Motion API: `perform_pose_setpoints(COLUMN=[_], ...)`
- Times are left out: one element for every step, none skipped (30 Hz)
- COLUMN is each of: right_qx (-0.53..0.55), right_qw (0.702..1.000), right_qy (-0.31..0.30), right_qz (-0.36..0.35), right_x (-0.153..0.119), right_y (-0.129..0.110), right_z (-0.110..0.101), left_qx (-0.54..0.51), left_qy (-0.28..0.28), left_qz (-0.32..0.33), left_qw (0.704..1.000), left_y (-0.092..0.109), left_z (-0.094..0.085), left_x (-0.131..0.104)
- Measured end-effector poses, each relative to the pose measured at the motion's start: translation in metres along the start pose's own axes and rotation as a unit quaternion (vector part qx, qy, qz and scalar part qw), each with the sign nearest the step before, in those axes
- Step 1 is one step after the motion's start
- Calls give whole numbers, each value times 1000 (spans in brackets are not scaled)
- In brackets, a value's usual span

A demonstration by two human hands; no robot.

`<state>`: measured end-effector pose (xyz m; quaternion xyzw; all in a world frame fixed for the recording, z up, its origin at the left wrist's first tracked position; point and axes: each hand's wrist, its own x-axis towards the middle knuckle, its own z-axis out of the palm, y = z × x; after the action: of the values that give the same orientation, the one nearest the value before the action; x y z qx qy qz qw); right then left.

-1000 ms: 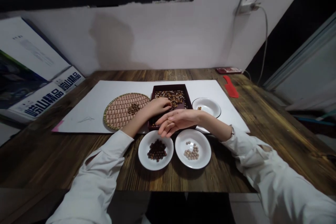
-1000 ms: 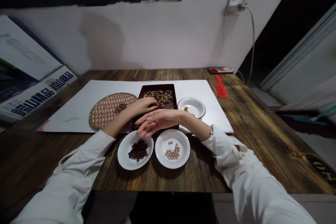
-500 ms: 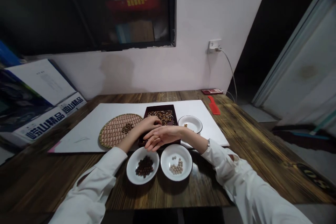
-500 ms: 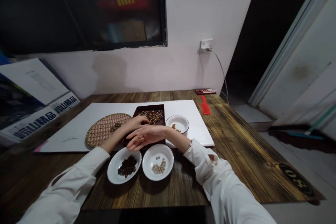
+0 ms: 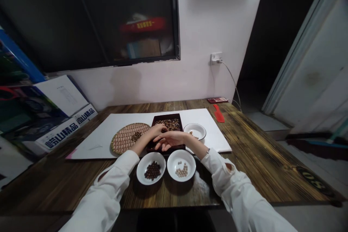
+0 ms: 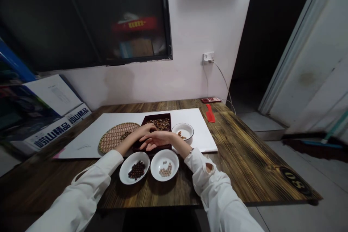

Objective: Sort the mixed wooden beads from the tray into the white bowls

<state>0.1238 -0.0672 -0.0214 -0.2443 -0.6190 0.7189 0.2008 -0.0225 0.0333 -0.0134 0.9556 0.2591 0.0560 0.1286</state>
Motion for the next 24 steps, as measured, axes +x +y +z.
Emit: perform_pose_setpoints(right_qx=[14, 27, 39, 49, 58, 65, 70, 74, 78, 83, 88, 94, 101, 108, 114, 119, 123, 127, 130, 133, 136, 138, 140, 142], right_qw=[1000, 998, 997, 995, 993, 991, 989, 987, 986, 985, 985, 985, 985, 986, 986, 986, 986, 985, 985, 984, 984, 984, 983, 983], right_qy=[17, 34, 50, 65, 79, 92, 103, 111, 116, 117, 115, 110, 104, 95, 93, 91, 91, 92, 93, 95, 96, 98, 101, 104], right_qz=[20, 35, 49, 58, 66, 73, 80, 87, 93, 97, 98, 97, 91, 86, 80, 76, 73, 70, 68, 65, 63, 60, 57, 54], right_x=[1, 3, 5, 6, 8, 10, 12, 13, 13, 12, 10, 8, 5, 2, -1, -3, -5, -6, -7, -7, -8, -8, -9, -10], right_y=[1, 2, 2, 2, 2, 2, 2, 2, 1, 0, -2, -4, -7, -9, -12, -14, -16, -18, -19, -21, -21, -22, -22, -23], right_z=[0, 0, 0, 0, 0, 0, -1, -1, -1, -1, 0, 1, 2, 3, 5, 6, 8, 9, 11, 12, 14, 15, 16, 17], left_qx=[-5, -11, -16, -21, -26, -29, -31, -33, -33, -33, -31, -28, -24, -21, -18, -16, -14, -12, -10, -9, -8, -7, -7, -8], left_qy=[1, 2, 4, 6, 7, 8, 9, 10, 11, 12, 12, 12, 12, 11, 9, 6, 6, 5, 5, 5, 4, 3, 1, 0], left_qz=[2, 1, -2, -7, -12, -17, -21, -23, -24, -24, -24, -23, -23, -23, -22, -20, -20, -20, -21, -21, -21, -20, -18, -15], left_qw=[1000, 1000, 1000, 1000, 1000, 999, 999, 999, 999, 999, 999, 999, 999, 999, 1000, 1000, 1000, 1000, 1000, 1000, 1000, 1000, 1000, 1000], left_y=[0, -1, -1, -2, -3, -3, -4, -4, -5, -4, -4, -3, -3, -2, -1, 0, 1, 1, 1, 1, 1, 1, 0, 0], left_z=[0, -1, -1, -1, -1, -1, -1, -1, -1, -1, -1, -1, -2, -3, -4, -5, -6, -6, -7, -7, -7, -6, -6, -6], left_x=[-1, -2, -3, -3, -4, -4, -4, -4, -4, -4, -5, -5, -6, -7, -8, -8, -9, -9, -9, -8, -8, -8, -7, -7])
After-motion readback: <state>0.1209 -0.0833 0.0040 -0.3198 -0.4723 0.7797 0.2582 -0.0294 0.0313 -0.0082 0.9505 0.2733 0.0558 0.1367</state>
